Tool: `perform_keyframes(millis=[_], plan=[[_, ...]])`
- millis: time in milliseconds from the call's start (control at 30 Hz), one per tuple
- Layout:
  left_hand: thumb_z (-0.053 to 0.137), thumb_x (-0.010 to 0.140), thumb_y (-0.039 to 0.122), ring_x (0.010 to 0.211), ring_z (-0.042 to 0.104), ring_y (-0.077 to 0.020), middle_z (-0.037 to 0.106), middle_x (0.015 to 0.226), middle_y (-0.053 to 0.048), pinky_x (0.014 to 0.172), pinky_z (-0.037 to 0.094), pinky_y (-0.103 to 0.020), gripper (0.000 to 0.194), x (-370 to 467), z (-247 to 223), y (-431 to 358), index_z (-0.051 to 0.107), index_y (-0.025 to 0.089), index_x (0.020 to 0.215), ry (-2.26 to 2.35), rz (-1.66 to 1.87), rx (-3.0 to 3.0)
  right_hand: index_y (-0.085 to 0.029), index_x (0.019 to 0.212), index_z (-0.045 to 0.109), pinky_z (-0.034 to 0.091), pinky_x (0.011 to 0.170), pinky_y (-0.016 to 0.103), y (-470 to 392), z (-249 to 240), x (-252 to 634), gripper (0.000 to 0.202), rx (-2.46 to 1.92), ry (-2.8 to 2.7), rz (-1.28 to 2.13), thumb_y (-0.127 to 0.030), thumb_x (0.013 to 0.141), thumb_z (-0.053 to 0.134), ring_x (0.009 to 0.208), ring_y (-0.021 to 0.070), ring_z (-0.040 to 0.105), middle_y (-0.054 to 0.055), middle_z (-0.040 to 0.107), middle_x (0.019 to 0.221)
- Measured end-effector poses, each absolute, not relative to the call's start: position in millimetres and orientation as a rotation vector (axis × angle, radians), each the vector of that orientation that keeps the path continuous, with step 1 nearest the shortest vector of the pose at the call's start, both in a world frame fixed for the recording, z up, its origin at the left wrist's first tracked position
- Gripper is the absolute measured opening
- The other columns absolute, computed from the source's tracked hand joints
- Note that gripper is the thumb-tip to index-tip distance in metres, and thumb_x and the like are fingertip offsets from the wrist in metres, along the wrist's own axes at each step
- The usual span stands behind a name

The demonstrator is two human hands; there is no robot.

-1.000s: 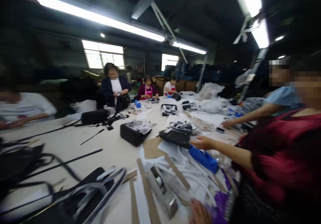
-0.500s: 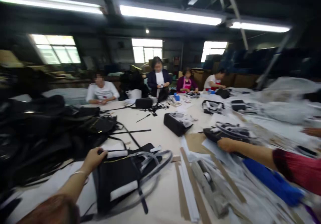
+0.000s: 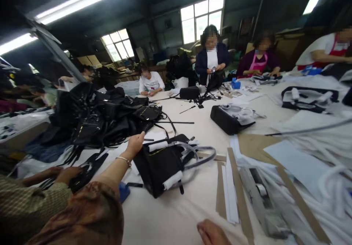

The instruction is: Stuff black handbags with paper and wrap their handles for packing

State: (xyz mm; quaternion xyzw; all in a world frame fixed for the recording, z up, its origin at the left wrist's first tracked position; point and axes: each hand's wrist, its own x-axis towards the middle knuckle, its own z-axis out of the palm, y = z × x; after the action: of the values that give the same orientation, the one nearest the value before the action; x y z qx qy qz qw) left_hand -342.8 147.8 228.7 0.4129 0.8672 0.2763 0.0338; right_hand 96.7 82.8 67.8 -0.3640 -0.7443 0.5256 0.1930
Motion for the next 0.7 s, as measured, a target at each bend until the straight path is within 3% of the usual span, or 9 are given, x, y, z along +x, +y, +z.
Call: perform_keyframes(millis=[100, 233, 333, 467, 633, 700], plan=[[0.033, 0.095, 0.053, 0.062, 0.046, -0.0167, 0.045, 0.054, -0.002, 0.062, 0.031, -0.03, 0.055, -325, 244, 139, 0.041, 0.021, 0.051, 2.703, 0.928, 1.095, -0.02, 0.086, 0.073, 0.054, 0.076, 0.04, 87, 55, 95, 0.048, -0.987, -2.097, 1.689, -0.058, 0.094, 0.044, 0.077, 0.0247, 0.066, 0.008, 0.07, 0.081], [0.027, 0.096, 0.053, 0.057, 0.045, -0.0157, 0.045, 0.053, -0.001, 0.058, 0.035, -0.029, 0.054, -281, 251, 108, 0.04, 0.023, 0.054, 2.706, 1.024, 0.838, -0.015, 0.112, 0.071, 0.055, 0.077, 0.04, 96, 65, 90, 0.068, -1.041, -1.74, 1.99, -0.072, 0.091, 0.039, 0.096, 0.0291, 0.067, 0.015, 0.071, 0.107], [0.027, 0.096, 0.053, 0.056, 0.047, -0.0163, 0.048, 0.052, -0.001, 0.057, 0.038, -0.029, 0.054, -233, 231, 65, 0.044, 0.022, 0.054, 2.675, 1.052, 0.669, -0.018, 0.122, 0.069, 0.055, 0.088, 0.043, 97, 76, 95, 0.071, -1.085, -1.392, 2.093, -0.076, 0.087, 0.045, 0.113, 0.031, 0.063, 0.014, 0.068, 0.123], [0.034, 0.093, 0.057, 0.06, 0.051, -0.0187, 0.052, 0.054, -0.001, 0.062, 0.04, -0.031, 0.055, -166, 173, -6, 0.048, 0.022, 0.054, 2.462, 1.037, 0.425, -0.024, 0.109, 0.075, 0.05, 0.102, 0.049, 85, 67, 128, 0.066, -1.247, -1.258, 2.022, -0.079, 0.08, 0.051, 0.119, 0.0339, 0.061, 0.011, 0.073, 0.111], [0.047, 0.08, 0.075, 0.055, 0.046, -0.017, 0.048, 0.055, 0.002, 0.054, 0.038, -0.029, 0.055, -129, 115, -64, 0.051, 0.022, 0.063, 2.007, 1.125, 0.165, -0.024, 0.092, 0.078, 0.035, 0.115, 0.058, 66, 36, 175, 0.059, -1.519, -1.525, 1.767, -0.073, 0.061, 0.067, 0.124, 0.0423, 0.056, 0.014, 0.073, 0.115], [0.052, 0.075, 0.076, 0.054, 0.047, -0.0161, 0.048, 0.055, 0.003, 0.053, 0.038, -0.028, 0.056, -134, 104, -70, 0.055, 0.021, 0.068, 1.916, 1.155, 0.145, -0.025, 0.091, 0.078, 0.029, 0.119, 0.056, 60, 30, 177, 0.056, -1.558, -1.498, 1.781, -0.072, 0.061, 0.068, 0.126, 0.0423, 0.055, 0.014, 0.071, 0.119]])
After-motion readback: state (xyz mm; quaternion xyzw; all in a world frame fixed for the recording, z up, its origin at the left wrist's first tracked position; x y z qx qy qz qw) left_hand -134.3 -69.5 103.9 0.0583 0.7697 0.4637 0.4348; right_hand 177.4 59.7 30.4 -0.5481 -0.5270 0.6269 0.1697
